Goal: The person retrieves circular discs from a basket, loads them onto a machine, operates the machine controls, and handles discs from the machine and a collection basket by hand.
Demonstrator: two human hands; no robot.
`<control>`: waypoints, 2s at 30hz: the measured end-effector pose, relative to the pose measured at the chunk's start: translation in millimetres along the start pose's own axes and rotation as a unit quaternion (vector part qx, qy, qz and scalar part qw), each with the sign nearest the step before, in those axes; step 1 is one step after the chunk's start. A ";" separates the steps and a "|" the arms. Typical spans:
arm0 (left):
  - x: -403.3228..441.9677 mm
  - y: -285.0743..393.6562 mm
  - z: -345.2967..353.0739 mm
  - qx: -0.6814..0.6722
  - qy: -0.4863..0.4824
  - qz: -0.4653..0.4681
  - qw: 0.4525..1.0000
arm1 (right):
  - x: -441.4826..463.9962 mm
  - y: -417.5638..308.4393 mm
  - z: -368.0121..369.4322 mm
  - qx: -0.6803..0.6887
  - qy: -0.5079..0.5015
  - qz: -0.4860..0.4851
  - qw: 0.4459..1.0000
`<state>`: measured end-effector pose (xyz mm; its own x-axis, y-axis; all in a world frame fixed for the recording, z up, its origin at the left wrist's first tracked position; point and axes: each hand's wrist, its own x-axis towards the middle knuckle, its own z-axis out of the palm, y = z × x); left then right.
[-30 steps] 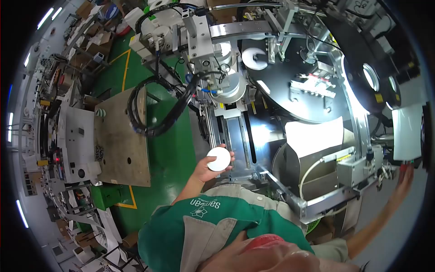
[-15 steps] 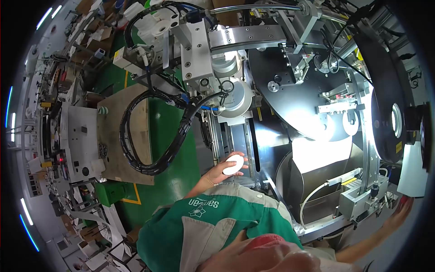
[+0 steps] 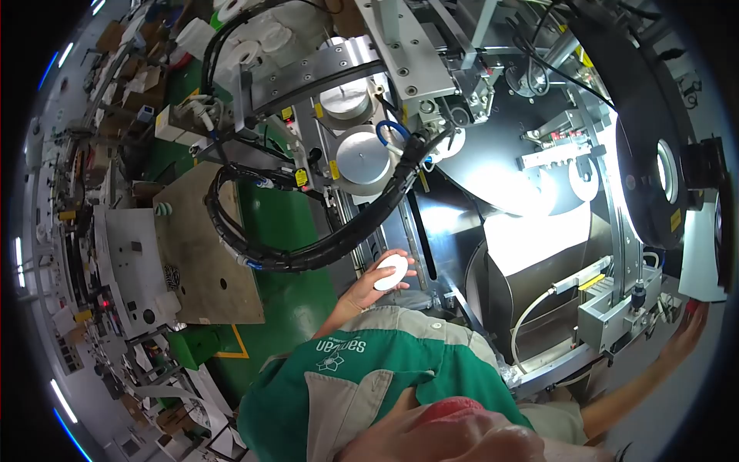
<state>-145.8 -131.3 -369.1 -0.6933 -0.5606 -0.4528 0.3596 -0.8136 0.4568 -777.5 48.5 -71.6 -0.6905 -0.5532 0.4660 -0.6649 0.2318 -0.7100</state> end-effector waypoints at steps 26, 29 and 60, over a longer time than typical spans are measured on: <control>-1.1 7.4 5.3 -0.006 0.010 0.013 1.000 | -6.9 -15.9 18.1 0.005 0.042 0.001 0.999; -2.0 6.3 5.8 -0.006 0.009 0.018 1.000 | -8.0 -24.9 21.5 0.016 0.049 0.021 0.998; -6.8 4.9 5.6 0.027 0.020 0.022 0.999 | -12.9 -49.3 39.8 0.014 0.064 0.049 0.997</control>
<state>-142.8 -130.6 -359.5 -0.6508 -0.6029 -0.4615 0.3547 -0.7788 0.5173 -724.5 12.4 -63.6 -0.7830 -0.4225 0.4565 -0.5861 0.2553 -0.7690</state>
